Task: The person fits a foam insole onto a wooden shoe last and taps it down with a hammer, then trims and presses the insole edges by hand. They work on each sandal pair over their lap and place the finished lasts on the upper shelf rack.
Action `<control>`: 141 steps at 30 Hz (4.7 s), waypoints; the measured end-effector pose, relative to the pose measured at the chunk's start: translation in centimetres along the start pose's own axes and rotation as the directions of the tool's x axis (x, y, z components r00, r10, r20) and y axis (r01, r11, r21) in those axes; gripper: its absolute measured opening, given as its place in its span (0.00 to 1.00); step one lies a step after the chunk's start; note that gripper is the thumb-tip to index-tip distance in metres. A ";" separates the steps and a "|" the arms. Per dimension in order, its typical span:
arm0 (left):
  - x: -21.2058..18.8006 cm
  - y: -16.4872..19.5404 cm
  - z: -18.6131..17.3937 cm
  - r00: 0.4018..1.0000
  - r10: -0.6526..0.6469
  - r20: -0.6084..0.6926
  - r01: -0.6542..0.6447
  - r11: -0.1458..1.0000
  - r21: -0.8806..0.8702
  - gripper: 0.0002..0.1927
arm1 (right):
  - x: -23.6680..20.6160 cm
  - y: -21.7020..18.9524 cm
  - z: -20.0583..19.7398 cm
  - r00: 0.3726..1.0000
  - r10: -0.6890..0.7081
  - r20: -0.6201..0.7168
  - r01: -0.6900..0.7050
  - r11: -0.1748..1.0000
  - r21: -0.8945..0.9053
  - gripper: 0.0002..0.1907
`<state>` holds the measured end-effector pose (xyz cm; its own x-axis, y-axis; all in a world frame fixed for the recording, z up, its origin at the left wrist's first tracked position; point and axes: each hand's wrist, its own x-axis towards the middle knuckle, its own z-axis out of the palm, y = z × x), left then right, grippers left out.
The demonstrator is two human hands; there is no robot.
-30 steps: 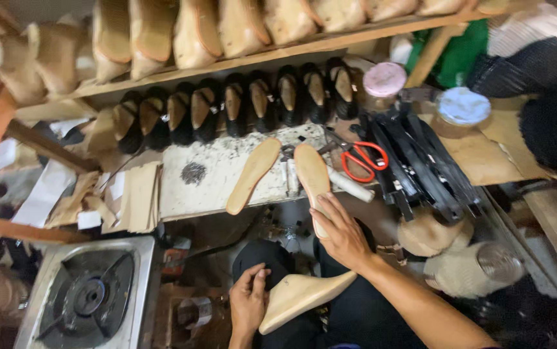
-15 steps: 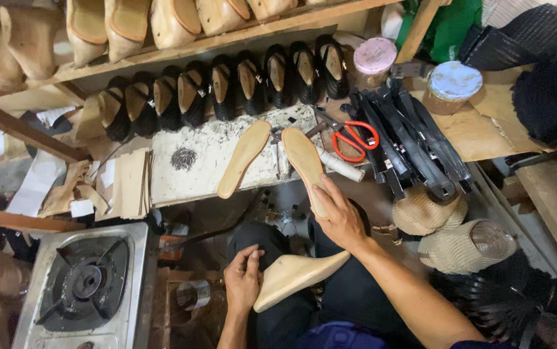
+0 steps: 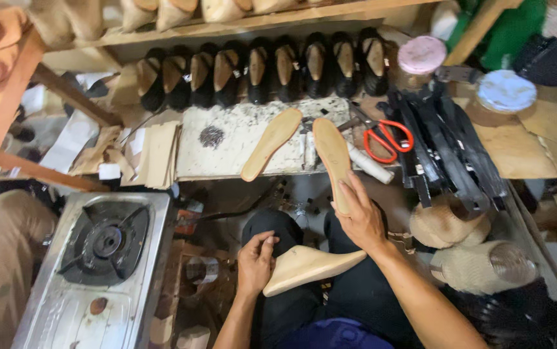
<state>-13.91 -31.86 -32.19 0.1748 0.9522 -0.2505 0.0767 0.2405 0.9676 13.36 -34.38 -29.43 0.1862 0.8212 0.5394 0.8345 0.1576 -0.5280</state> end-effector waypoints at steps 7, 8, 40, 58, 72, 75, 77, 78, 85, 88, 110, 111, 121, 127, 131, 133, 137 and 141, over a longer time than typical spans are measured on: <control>0.8 0.7 -0.7 1.000 -0.010 -0.015 0.011 0.998 0.058 0.13 | 0.5 0.1 1.2 0.999 0.026 0.023 -0.025 0.999 -0.030 0.30; 0.8 0.7 -0.9 1.000 -0.008 -0.018 0.009 0.998 0.055 0.13 | 0.5 0.0 1.3 1.000 0.023 0.020 -0.022 0.999 -0.032 0.31; 0.2 -1.9 -0.9 1.000 -0.012 -0.011 0.012 1.000 0.000 0.14 | 22.8 1.2 -13.1 0.941 -0.277 -0.194 0.161 0.871 -0.463 0.39; 0.7 -0.5 -1.3 1.000 0.019 -0.015 -0.020 0.998 -0.052 0.13 | 32.9 -6.0 -9.0 0.949 -0.315 0.035 0.286 0.804 -0.522 0.38; 1.7 1.7 -3.6 0.998 0.065 -0.022 -0.066 0.997 -0.045 0.11 | 36.0 -17.9 3.2 0.818 -0.572 0.067 0.533 0.707 -0.465 0.36; 1.9 2.1 -4.0 0.995 0.094 -0.017 -0.094 0.995 -0.023 0.12 | 36.7 -20.2 5.5 0.737 -0.674 0.052 0.639 0.669 -0.378 0.38; 1.9 2.4 -4.3 0.994 0.110 -0.018 -0.110 0.994 -0.007 0.12 | 37.2 -21.3 6.8 0.736 -0.670 0.093 0.648 0.658 -0.384 0.38; 1.9 2.6 -4.4 0.995 0.095 -0.021 -0.096 0.995 -0.013 0.12 | 37.5 -21.8 7.4 0.735 -0.669 0.111 0.652 0.651 -0.388 0.38; 1.7 3.2 -5.2 0.998 0.055 -0.017 -0.055 0.998 -0.029 0.12 | 38.2 -22.2 9.3 0.788 -0.572 0.227 0.611 0.679 -0.407 0.38; 1.8 3.2 -5.4 0.986 0.167 -0.028 -0.165 0.984 0.065 0.13 | 37.6 -21.3 8.9 0.778 -0.574 0.256 0.627 0.678 -0.384 0.36; -8.1 1.8 -6.1 0.807 0.396 0.438 -0.580 0.674 0.458 0.32 | -3.7 -4.1 0.2 0.735 -0.173 0.655 0.095 0.984 0.152 0.23; -8.4 1.6 -5.8 0.830 0.272 0.488 -0.500 0.752 0.431 0.33 | -4.4 -3.9 0.1 0.748 -0.199 0.633 0.136 0.980 0.148 0.21; -8.8 2.7 -4.9 0.846 0.103 0.523 -0.263 0.934 0.242 0.29 | -2.6 -5.2 -1.0 0.910 -0.158 0.384 0.094 0.979 0.179 0.14; -5.4 5.0 -5.2 0.883 0.297 0.364 -0.426 0.832 0.355 0.28 | 4.1 -4.0 -2.7 0.939 -0.279 0.204 0.316 0.930 -0.185 0.27; -5.5 5.9 -5.3 0.747 0.496 0.444 -0.665 0.569 0.484 0.27 | 6.0 -3.4 -2.3 0.912 -0.156 0.379 0.320 0.849 -0.421 0.45; -6.1 5.9 -5.0 0.694 0.493 0.525 -0.720 0.492 0.490 0.32 | 6.4 -2.7 -2.0 0.904 -0.124 0.410 0.326 0.820 -0.471 0.41; -5.5 5.0 -4.4 0.677 0.519 0.521 -0.720 0.324 0.614 0.33 | 7.1 -0.9 -2.4 0.941 -0.152 0.303 0.257 0.903 -0.345 0.34; -3.2 4.2 -5.0 0.792 0.385 0.474 -0.604 0.603 0.520 0.33 | 7.9 -0.5 -5.4 0.990 -0.073 0.119 0.102 0.960 -0.261 0.24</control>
<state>-19.07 -32.94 -27.18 0.6331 0.7575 0.1591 0.4514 -0.5283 0.7191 17.20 -30.93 -21.35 0.0619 0.8668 0.4948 0.9555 0.0919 -0.2805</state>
